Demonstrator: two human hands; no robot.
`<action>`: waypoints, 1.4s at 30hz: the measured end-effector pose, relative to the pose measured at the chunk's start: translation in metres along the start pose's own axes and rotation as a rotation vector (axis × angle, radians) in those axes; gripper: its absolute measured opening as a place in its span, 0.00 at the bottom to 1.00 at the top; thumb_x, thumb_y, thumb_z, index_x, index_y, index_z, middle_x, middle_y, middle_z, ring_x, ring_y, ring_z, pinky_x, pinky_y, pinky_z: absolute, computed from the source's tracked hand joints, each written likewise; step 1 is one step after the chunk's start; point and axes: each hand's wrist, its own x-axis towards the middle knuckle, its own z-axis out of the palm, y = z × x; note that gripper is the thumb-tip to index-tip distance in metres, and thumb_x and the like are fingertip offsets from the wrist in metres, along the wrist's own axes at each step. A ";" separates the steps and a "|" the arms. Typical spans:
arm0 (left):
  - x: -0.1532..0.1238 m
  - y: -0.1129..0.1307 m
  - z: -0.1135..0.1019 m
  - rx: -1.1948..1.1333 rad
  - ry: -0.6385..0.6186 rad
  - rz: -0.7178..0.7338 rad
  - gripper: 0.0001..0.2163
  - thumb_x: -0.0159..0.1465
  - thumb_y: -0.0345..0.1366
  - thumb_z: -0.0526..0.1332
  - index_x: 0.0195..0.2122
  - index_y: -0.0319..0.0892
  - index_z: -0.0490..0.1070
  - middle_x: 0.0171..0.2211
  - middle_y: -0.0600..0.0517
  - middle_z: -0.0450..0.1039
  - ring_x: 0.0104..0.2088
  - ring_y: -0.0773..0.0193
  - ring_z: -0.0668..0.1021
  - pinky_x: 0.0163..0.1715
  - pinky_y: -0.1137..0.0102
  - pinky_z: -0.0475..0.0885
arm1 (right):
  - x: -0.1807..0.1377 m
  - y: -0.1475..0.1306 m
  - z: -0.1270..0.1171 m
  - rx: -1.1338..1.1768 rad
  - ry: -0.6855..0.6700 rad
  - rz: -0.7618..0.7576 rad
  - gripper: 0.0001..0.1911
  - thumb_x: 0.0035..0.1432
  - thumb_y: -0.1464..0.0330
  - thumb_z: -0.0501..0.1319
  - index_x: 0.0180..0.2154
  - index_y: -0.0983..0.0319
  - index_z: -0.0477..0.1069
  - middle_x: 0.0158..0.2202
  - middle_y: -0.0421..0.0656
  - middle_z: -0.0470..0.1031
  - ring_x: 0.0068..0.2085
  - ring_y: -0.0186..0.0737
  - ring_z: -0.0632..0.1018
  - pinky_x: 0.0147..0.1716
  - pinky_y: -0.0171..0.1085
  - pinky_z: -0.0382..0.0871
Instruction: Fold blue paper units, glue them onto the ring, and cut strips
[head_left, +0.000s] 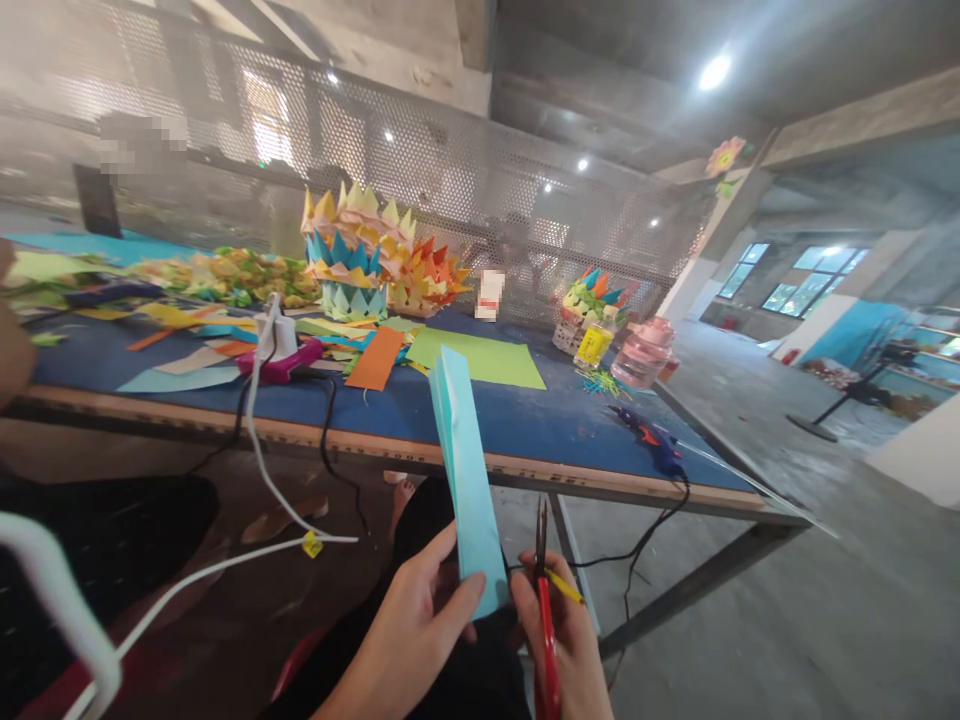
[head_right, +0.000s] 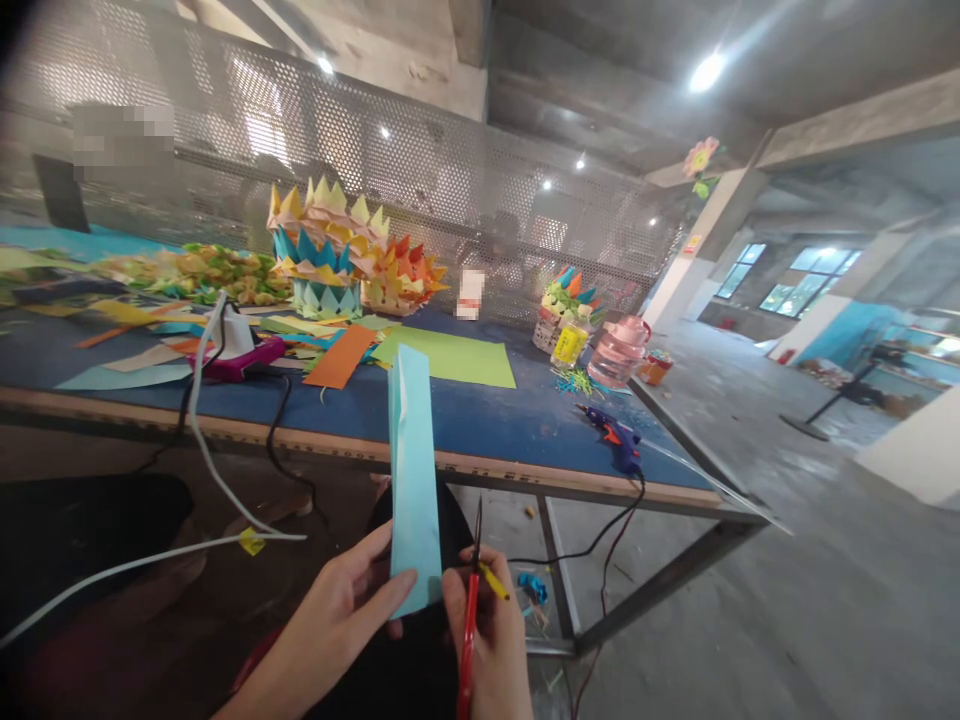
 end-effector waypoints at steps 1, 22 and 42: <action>-0.001 0.000 0.000 -0.004 -0.011 -0.007 0.24 0.62 0.43 0.59 0.57 0.39 0.62 0.32 0.51 0.73 0.29 0.65 0.72 0.23 0.74 0.70 | 0.001 0.003 0.000 0.082 -0.006 0.060 0.25 0.48 0.51 0.66 0.40 0.59 0.64 0.22 0.32 0.64 0.19 0.27 0.64 0.19 0.28 0.57; 0.005 0.003 -0.020 -0.452 0.042 -0.210 0.13 0.55 0.38 0.68 0.39 0.38 0.73 0.33 0.49 0.79 0.33 0.62 0.79 0.38 0.69 0.73 | -0.006 0.008 0.004 0.398 -0.144 0.294 0.29 0.44 0.53 0.70 0.44 0.58 0.64 0.26 0.35 0.70 0.20 0.25 0.68 0.18 0.26 0.57; 0.011 0.004 -0.035 -0.307 -0.068 -0.168 0.14 0.55 0.37 0.68 0.42 0.40 0.74 0.38 0.47 0.80 0.38 0.58 0.79 0.41 0.66 0.72 | 0.007 -0.016 0.015 0.337 -0.273 0.144 0.23 0.46 0.64 0.71 0.40 0.60 0.61 0.27 0.33 0.70 0.26 0.28 0.70 0.28 0.30 0.64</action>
